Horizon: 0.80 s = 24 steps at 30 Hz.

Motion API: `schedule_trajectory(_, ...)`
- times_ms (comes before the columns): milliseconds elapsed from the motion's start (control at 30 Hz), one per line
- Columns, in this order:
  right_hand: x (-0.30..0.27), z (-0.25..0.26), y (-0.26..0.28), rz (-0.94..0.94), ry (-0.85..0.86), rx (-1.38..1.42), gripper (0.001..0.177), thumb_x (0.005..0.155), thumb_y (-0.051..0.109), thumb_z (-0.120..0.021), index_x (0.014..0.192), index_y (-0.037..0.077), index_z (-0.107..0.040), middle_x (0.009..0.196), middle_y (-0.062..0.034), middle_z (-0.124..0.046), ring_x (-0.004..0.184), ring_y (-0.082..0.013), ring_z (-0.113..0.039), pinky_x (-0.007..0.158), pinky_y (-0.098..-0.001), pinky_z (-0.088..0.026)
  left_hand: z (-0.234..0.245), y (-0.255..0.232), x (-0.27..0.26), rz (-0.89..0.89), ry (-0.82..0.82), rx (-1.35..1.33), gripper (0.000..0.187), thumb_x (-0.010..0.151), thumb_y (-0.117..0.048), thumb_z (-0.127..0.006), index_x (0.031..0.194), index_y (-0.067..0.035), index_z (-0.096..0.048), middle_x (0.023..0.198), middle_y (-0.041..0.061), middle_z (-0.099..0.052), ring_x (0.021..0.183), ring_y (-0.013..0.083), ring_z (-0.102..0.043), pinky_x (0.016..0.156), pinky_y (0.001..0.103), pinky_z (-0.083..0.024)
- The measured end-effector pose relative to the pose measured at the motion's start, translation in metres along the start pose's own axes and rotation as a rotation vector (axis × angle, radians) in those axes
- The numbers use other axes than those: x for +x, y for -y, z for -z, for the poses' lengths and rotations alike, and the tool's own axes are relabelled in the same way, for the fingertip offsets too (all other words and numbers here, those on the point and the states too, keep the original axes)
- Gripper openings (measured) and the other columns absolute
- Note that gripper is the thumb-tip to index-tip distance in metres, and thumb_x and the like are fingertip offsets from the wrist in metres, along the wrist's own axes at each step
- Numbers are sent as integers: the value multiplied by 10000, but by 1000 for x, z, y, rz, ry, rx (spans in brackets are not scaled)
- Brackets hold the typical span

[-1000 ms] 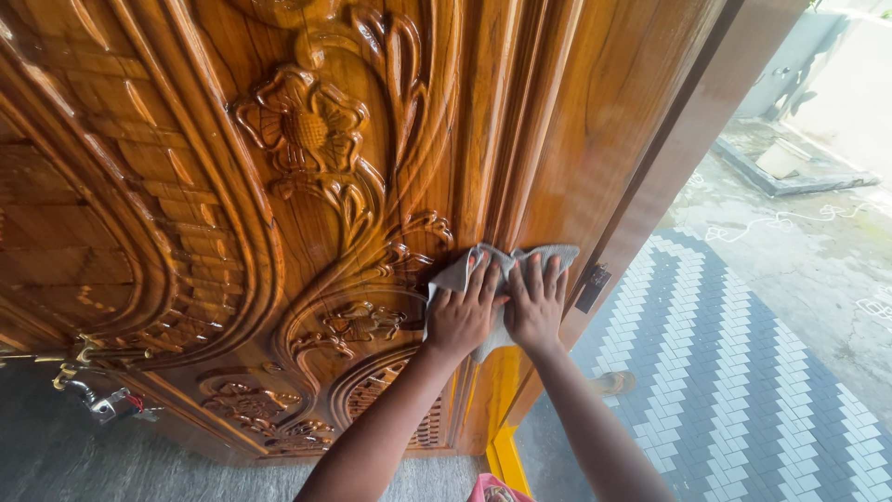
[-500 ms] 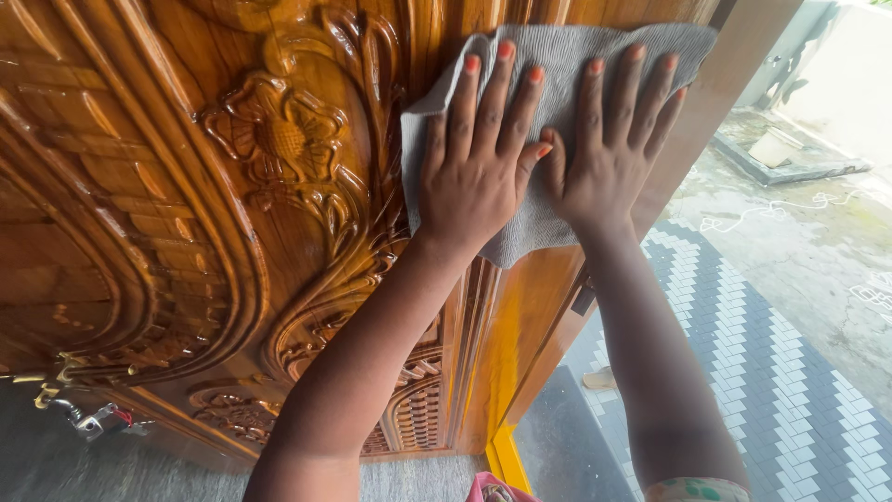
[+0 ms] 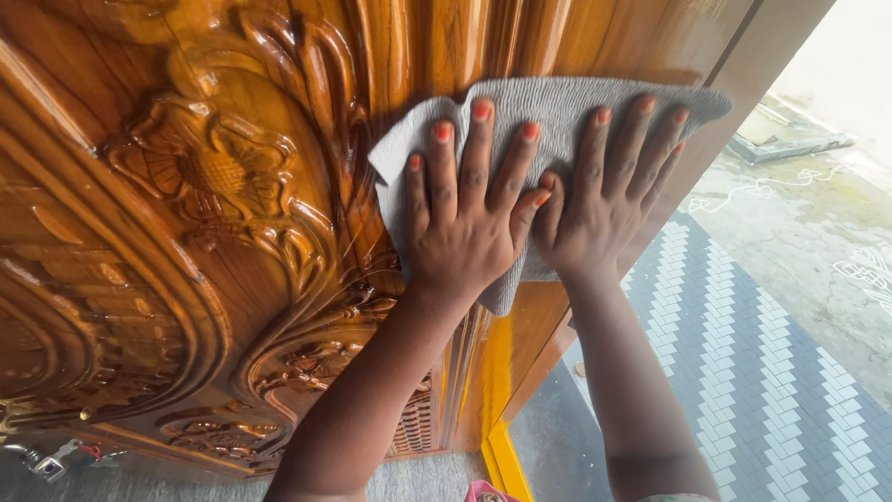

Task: The person wipes a large wooden door with a cloth, moving systematically across the carved panels and flat surfaces. The hands work around the door handle and latch while maintaining continuous contact with the door surface.

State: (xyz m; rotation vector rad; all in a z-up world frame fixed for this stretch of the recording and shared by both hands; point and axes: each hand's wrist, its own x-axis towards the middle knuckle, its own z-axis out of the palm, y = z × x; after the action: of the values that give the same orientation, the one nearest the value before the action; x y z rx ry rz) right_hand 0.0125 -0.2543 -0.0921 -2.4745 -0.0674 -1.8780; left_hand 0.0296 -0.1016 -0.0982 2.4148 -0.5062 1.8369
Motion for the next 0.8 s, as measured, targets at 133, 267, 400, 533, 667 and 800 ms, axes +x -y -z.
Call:
schedule_trajectory(133,-44,-13,-1,4,0,32,589,1148,455,-303,1657,160,-280,1713,-194,-188,1597,-497,-125,1309,-636,-90,-14,-12,-43,22,-17,22,600,1178,-544,-107,1711,-269,-88,1765,106,-141,1627,358,-45,1327,530,1)
schedule_trajectory(267,-94,-31,-7,13,11,74,572,1151,402,-339,1656,141,-279,1708,-219,-188,1582,-538,-122,1302,-675,-84,-27,-22,-88,35,-5,-1,626,1198,-573,-183,1716,-223,-158,1744,116,-184,1610,365,-109,1315,533,-28)
schedule_trajectory(400,-146,-48,-13,26,23,75,577,1134,389,-388,1646,140,-294,1703,-221,-203,1566,-542,-122,1290,-674,-80,-41,-30,-135,28,10,-26,664,1185,-557,-244,1695,-134,-193,1725,135,-212,1595,362,-178,1306,492,-113)
schedule_trajectory(533,-197,-64,-16,26,33,83,587,1116,396,-426,1643,166,-306,1700,-212,-211,1569,-529,-121,1282,-657,-57,-57,-37,-179,-5,49,-96,699,1195,-527,-292,1674,-31,-181,1709,205,-217,1594,400,-182,1311,439,-199)
schedule_trajectory(667,-242,-77,-20,48,50,91,611,1110,409,-438,1650,161,-292,1708,-211,-183,1572,-524,-101,1274,-648,-28,-71,-40,-223,-33,50,-114,719,1180,-515,-300,1679,-23,-135,1715,201,-177,1604,397,-83,1338,412,-206)
schedule_trajectory(800,-279,-88,-22,85,63,100,647,1103,435,-445,1655,143,-276,1717,-200,-148,1572,-504,-77,1268,-641,-8,-85,-46,-269,-48,97,-115,725,1173,-511,-293,1679,-28,-102,1731,195,-135,1614,396,-28,1328,416,-167)
